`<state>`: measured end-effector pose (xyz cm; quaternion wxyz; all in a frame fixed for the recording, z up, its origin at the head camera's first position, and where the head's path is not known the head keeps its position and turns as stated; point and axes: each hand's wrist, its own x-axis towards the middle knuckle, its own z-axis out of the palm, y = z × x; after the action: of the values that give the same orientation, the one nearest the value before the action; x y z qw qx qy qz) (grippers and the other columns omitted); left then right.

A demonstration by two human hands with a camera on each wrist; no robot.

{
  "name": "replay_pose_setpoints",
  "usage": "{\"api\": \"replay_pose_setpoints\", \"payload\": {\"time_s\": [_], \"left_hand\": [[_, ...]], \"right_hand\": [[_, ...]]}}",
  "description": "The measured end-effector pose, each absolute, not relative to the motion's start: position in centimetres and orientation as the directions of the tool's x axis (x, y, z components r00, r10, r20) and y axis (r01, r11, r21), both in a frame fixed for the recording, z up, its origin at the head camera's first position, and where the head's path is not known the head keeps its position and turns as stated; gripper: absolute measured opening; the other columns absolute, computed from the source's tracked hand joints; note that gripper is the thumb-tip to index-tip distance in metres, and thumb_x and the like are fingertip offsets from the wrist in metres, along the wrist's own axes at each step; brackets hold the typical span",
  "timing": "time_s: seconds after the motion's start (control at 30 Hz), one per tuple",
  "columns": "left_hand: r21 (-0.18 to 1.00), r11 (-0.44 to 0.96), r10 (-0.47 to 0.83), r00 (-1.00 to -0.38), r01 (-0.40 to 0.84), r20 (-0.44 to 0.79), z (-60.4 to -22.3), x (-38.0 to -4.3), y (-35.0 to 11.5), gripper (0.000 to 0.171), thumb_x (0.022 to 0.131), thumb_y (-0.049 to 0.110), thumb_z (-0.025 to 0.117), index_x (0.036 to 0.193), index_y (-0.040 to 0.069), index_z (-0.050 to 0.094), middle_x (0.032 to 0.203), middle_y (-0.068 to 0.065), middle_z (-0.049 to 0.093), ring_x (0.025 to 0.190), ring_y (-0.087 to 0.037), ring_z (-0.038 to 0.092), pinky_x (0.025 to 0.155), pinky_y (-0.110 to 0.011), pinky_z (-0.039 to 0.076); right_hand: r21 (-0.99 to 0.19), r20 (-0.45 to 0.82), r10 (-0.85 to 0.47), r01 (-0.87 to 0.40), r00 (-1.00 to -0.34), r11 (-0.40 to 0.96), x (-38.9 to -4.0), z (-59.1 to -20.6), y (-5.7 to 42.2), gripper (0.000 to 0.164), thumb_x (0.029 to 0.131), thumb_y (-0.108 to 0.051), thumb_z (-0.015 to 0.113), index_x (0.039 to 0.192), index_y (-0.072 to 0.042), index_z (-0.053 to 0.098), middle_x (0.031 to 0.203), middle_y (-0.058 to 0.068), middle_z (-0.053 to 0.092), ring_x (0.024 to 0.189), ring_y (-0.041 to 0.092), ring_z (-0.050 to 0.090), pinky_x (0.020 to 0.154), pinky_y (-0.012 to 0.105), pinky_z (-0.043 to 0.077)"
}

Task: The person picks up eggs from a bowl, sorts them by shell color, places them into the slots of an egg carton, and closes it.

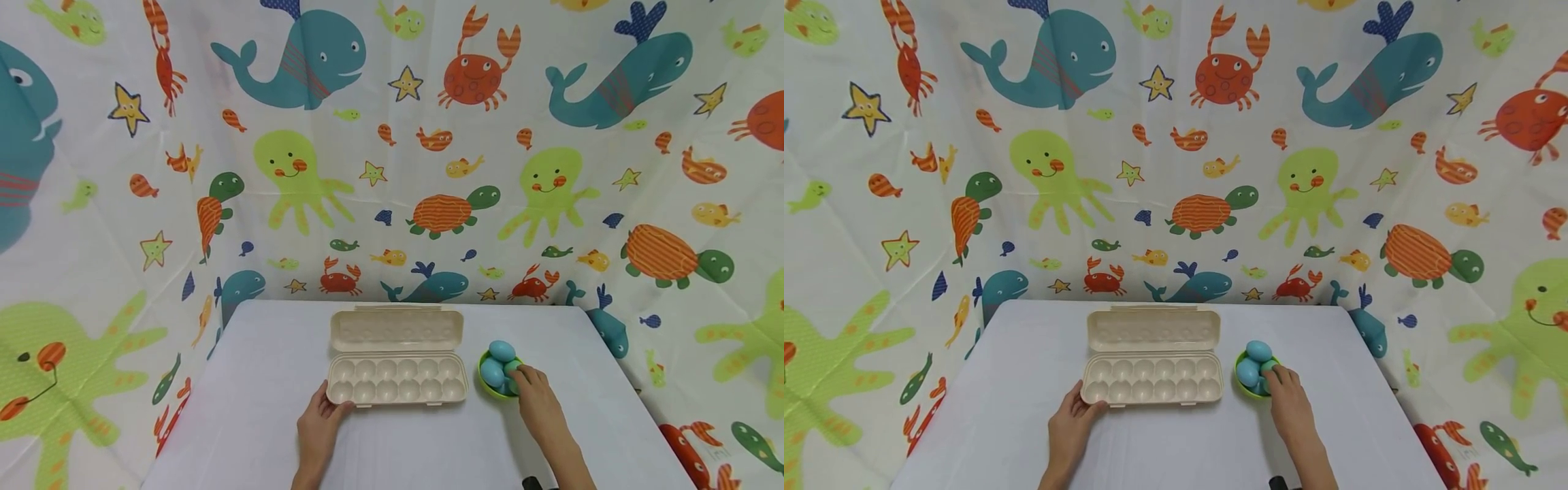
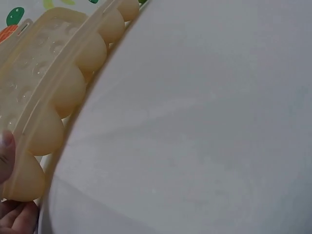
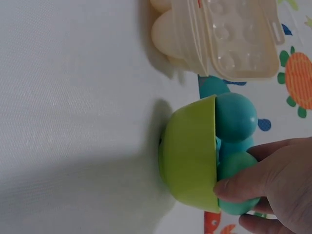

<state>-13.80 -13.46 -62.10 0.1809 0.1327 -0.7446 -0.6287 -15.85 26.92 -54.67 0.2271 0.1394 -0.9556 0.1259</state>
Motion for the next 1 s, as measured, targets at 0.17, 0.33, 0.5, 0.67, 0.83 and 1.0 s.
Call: {"api": "replay_pose_setpoints", "payload": {"time_s": [0.17, 0.33, 0.5, 0.67, 0.83, 1.0], "left_hand": [[0.983, 0.178, -0.418, -0.900, 0.055, 0.126, -62.5, -13.7, -13.4, 0.077, 0.076, 0.010, 0.086, 0.140, -0.010, 0.049, 0.133, -0.033, 0.059, 0.119, -0.041, 0.063, 0.089, -0.014, 0.055], [0.981, 0.173, -0.420, -0.894, 0.089, 0.155, -62.8, -13.8, -13.4, 0.078, 0.075, 0.010, 0.087, 0.141, -0.009, 0.050, 0.134, -0.031, 0.059, 0.120, -0.040, 0.063, 0.090, -0.009, 0.052], [0.966, 0.213, -0.395, -0.891, 0.145, 0.221, -63.1, -13.9, -13.5, 0.074, 0.078, 0.012, 0.084, 0.141, -0.009, 0.050, 0.134, -0.032, 0.058, 0.119, -0.041, 0.063, 0.091, -0.013, 0.053], [0.954, 0.245, -0.365, -0.894, 0.176, 0.258, -63.3, -13.8, -13.8, 0.068, 0.083, 0.009, 0.080, 0.140, -0.011, 0.049, 0.135, -0.033, 0.057, 0.120, -0.043, 0.062, 0.092, -0.016, 0.054], [0.954, 0.254, -0.358, -0.901, 0.160, 0.247, -63.3, -13.8, -14.0, 0.067, 0.083, 0.007, 0.079, 0.140, -0.011, 0.049, 0.135, -0.033, 0.057, 0.121, -0.043, 0.061, 0.091, -0.009, 0.051], [0.962, 0.225, -0.362, -0.904, 0.152, 0.228, -63.3, -13.8, -14.1, 0.068, 0.082, 0.006, 0.080, 0.140, -0.011, 0.049, 0.134, -0.032, 0.058, 0.121, -0.043, 0.061, 0.092, -0.012, 0.052]], "right_hand": [[-0.164, 0.482, -0.224, -0.339, -0.847, 0.927, -15.9, -54.6, 27.0, 0.045, 0.069, 0.024, 0.073, 0.110, 0.003, 0.067, 0.115, 0.022, 0.062, 0.109, 0.043, 0.059, 0.087, 0.052, 0.058], [-0.142, 0.492, -0.245, -0.355, -0.835, 0.924, -16.0, -54.5, 27.2, 0.046, 0.068, 0.023, 0.075, 0.108, 0.003, 0.067, 0.113, 0.021, 0.062, 0.107, 0.043, 0.059, 0.084, 0.052, 0.059], [-0.128, 0.465, -0.263, -0.359, -0.845, 0.925, -16.3, -54.3, 27.5, 0.044, 0.070, 0.021, 0.075, 0.109, 0.002, 0.067, 0.114, 0.021, 0.063, 0.108, 0.042, 0.059, 0.086, 0.051, 0.059], [-0.121, 0.473, -0.274, -0.369, -0.838, 0.921, -16.3, -53.9, 27.6, 0.044, 0.070, 0.019, 0.076, 0.109, 0.001, 0.068, 0.113, 0.021, 0.063, 0.105, 0.042, 0.059, 0.083, 0.053, 0.059], [-0.160, 0.517, -0.266, -0.398, -0.813, 0.903, -16.4, -53.1, 26.9, 0.051, 0.064, 0.017, 0.082, 0.111, 0.002, 0.067, 0.111, 0.021, 0.062, 0.100, 0.041, 0.059, 0.079, 0.052, 0.057], [-0.273, 0.480, -0.209, -0.371, -0.852, 0.888, -16.7, -52.3, 25.2, 0.050, 0.072, 0.003, 0.084, 0.117, 0.003, 0.062, 0.114, 0.021, 0.062, 0.104, 0.037, 0.058, 0.082, 0.052, 0.058]]}}
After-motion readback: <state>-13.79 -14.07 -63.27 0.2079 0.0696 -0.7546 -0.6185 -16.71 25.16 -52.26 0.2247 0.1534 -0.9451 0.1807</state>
